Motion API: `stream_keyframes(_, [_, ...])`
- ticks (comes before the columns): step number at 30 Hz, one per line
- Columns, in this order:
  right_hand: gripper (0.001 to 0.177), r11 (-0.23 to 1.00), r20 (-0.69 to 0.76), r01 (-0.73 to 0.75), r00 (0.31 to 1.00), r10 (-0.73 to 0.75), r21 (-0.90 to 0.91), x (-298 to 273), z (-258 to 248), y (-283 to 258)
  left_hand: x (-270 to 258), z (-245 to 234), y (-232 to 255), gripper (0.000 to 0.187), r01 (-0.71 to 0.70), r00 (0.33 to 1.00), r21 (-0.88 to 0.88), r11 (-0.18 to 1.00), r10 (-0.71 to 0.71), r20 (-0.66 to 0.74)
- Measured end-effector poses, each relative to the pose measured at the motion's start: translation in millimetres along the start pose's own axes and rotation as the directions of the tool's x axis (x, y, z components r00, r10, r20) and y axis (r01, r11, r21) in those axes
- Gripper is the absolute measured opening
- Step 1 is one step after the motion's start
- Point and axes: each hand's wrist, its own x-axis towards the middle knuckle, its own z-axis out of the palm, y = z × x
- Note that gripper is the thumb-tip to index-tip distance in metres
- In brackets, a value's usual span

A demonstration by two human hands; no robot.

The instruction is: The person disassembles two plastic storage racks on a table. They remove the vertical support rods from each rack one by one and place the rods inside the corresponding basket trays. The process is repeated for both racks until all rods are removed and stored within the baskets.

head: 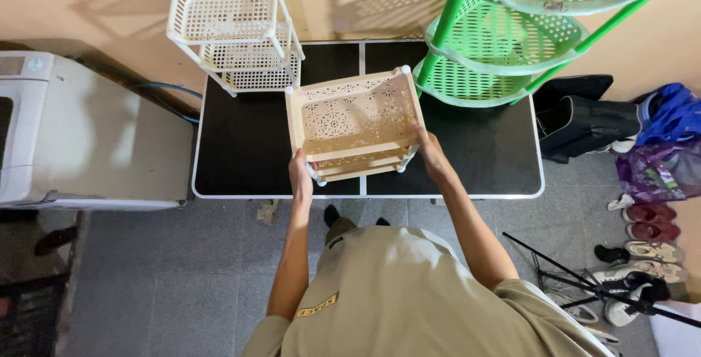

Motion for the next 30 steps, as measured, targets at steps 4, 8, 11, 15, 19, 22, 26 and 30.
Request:
stream_keyframes(4, [0.062,0.985,0.040,0.173,0.984,-0.172,-0.018,5.4,-1.6,8.1,0.6,1.6,0.9,0.043,-0.097,0.993,0.009,0.995,0.096,0.062])
stream_keyframes(8, [0.070,0.996,0.178,0.071,0.981,-0.079,0.053,-3.2,-2.4,4.4,0.5,-5.8,-2.0,0.042,-0.078,0.996,0.104,0.992,0.073,0.055])
stream_keyframes(11, [0.066,0.995,0.143,0.068,0.987,-0.078,0.071,-4.0,2.5,-1.6,2.7,-8.3,1.6,0.046,-0.055,0.994,-0.048,0.997,0.060,0.091])
stream_keyframes(15, [0.050,0.984,0.045,0.178,0.983,-0.179,0.025,-2.1,9.4,0.6,-2.7,-9.2,11.6,0.055,-0.161,0.986,0.138,0.977,0.152,0.069])
stream_keyframes(19, [0.039,0.958,-0.103,0.249,0.959,-0.265,-0.141,-9.4,9.5,5.9,-15.7,-8.7,21.2,0.062,-0.109,0.994,0.306,0.946,0.106,0.025])
stream_keyframes(22, [0.038,0.897,-0.180,0.219,0.935,-0.305,-0.383,-12.9,9.1,-1.5,-16.9,-7.6,33.0,0.066,-0.064,0.998,0.352,0.934,0.062,0.017])
stream_keyframes(26, [0.040,0.913,-0.170,0.255,0.932,-0.319,-0.318,-12.3,5.6,-10.4,-3.0,-16.1,51.9,0.087,0.081,0.987,0.729,0.680,-0.156,0.035])
stream_keyframes(30, [0.044,0.929,-0.263,0.197,0.922,-0.284,-0.314,-8.0,-2.2,0.6,47.0,-31.2,67.4,0.078,-0.242,0.965,0.602,0.761,0.252,0.069])
